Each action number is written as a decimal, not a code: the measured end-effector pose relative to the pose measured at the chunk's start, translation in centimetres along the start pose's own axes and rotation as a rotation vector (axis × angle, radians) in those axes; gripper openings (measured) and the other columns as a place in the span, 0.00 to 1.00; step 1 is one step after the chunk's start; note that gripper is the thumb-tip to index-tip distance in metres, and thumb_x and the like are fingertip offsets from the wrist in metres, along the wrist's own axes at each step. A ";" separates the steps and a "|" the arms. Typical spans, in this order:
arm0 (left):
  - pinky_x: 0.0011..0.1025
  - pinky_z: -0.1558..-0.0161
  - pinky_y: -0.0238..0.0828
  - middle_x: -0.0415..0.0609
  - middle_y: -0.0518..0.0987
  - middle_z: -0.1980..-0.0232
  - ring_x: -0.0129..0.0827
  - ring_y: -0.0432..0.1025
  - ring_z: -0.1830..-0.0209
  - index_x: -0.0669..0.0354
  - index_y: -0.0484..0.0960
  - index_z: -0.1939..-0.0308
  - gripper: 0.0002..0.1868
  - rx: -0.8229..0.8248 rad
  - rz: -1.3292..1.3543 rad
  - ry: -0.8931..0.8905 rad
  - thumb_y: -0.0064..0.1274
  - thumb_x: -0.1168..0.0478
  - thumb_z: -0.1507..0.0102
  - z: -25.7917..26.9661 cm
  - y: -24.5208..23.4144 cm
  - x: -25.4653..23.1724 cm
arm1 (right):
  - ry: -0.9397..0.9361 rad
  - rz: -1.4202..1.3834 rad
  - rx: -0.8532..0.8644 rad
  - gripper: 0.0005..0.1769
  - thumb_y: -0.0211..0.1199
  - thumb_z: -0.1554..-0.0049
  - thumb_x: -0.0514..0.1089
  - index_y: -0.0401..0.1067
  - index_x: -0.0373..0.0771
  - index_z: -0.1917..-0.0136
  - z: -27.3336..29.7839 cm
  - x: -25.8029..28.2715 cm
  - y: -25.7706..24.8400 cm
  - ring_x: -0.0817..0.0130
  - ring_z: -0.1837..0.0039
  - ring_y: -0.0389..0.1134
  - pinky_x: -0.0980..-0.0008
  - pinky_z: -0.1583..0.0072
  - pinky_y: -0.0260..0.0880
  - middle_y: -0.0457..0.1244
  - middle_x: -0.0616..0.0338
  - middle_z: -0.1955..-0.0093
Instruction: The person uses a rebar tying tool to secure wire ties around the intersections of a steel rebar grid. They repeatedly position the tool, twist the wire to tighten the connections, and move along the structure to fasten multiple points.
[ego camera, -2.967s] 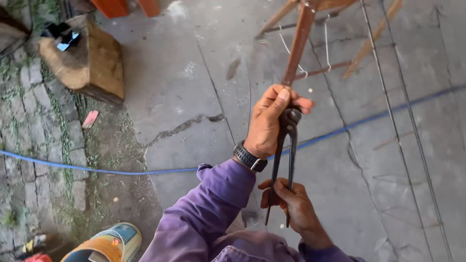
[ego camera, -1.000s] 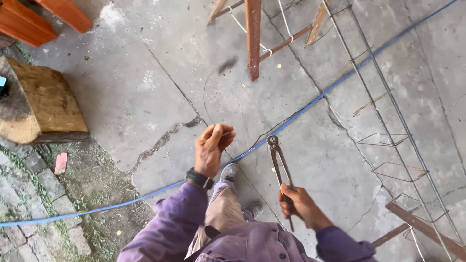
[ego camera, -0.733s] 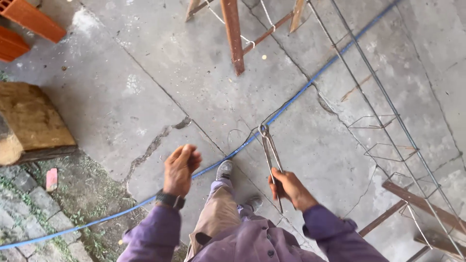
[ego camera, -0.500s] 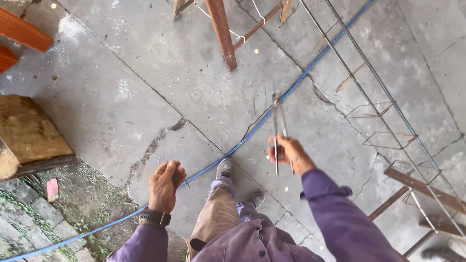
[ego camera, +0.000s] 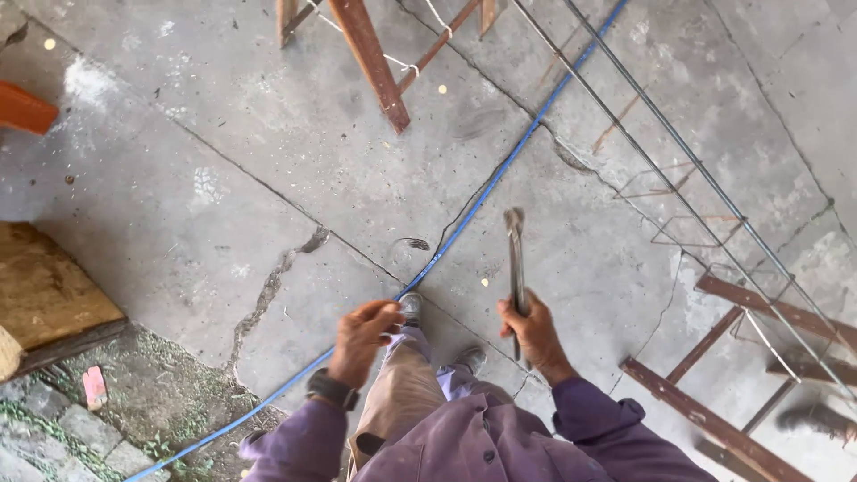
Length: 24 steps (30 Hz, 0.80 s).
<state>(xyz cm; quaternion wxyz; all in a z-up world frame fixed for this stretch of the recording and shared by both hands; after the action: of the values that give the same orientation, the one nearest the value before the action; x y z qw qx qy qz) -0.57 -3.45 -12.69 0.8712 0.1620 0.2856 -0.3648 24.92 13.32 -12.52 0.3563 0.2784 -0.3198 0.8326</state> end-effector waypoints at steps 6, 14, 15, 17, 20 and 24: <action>0.22 0.74 0.69 0.49 0.80 0.71 0.29 0.74 0.74 0.63 0.87 0.57 0.12 0.213 -0.004 0.017 0.63 0.59 0.40 -2.9 7.5 3.1 | 0.012 -0.174 0.137 0.14 0.64 0.42 0.45 0.71 0.37 0.66 3.6 4.0 2.1 0.66 0.79 0.63 0.72 0.74 0.65 0.61 0.52 0.79; 0.17 0.74 0.69 0.46 0.82 0.72 0.22 0.73 0.76 0.59 0.88 0.61 0.11 0.265 -0.063 0.030 0.65 0.57 0.42 -2.3 13.1 -0.1 | -0.111 -0.233 0.364 0.18 0.61 0.38 0.43 0.71 0.36 0.70 4.9 7.7 -0.2 0.65 0.77 0.66 0.72 0.69 0.66 0.63 0.50 0.81; 0.17 0.74 0.69 0.46 0.82 0.72 0.22 0.73 0.76 0.59 0.88 0.61 0.11 0.259 -0.068 0.034 0.65 0.57 0.42 -2.6 13.5 -0.2 | -0.115 -0.240 0.369 0.18 0.61 0.38 0.43 0.71 0.36 0.70 4.5 8.2 -0.9 0.65 0.77 0.66 0.72 0.69 0.66 0.63 0.50 0.81; 0.19 0.74 0.64 0.44 0.77 0.78 0.24 0.69 0.77 0.59 0.86 0.71 0.12 0.303 -0.143 0.210 0.64 0.55 0.39 -3.0 14.5 -1.0 | -0.179 -0.204 0.419 0.19 0.62 0.39 0.43 0.73 0.36 0.70 3.9 9.5 -2.2 0.65 0.74 0.68 0.71 0.67 0.68 0.66 0.49 0.78; 0.44 0.56 0.71 0.54 0.75 0.64 0.52 0.75 0.58 0.58 0.76 0.62 0.27 0.131 -0.656 0.666 0.65 0.39 0.43 -1.2 15.6 -6.1 | -0.209 -0.194 0.487 0.16 0.62 0.40 0.41 0.73 0.34 0.68 3.1 10.9 -4.9 0.63 0.70 0.69 0.64 0.62 0.70 0.67 0.47 0.75; 0.53 0.42 0.65 0.54 0.75 0.46 0.54 0.69 0.38 0.53 0.75 0.48 0.22 0.291 -0.804 1.048 0.50 0.41 0.34 2.1 21.3 -12.1 | -0.175 -0.231 0.586 0.15 0.63 0.42 0.40 0.73 0.34 0.70 1.7 12.5 -10.1 0.65 0.73 0.71 0.68 0.65 0.72 0.67 0.49 0.78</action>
<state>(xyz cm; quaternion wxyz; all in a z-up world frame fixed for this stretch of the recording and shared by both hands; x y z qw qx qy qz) 8.82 16.56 -2.01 0.3835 0.3145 0.6563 -0.5686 25.72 22.73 0.53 0.3243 0.4742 -0.0625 0.8161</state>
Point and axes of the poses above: each hand's wrist, its own z-axis away from the middle knuckle, its own y-axis out of the palm, x = y × z, the point moved 4 cm from there along -z, towards the middle knuckle
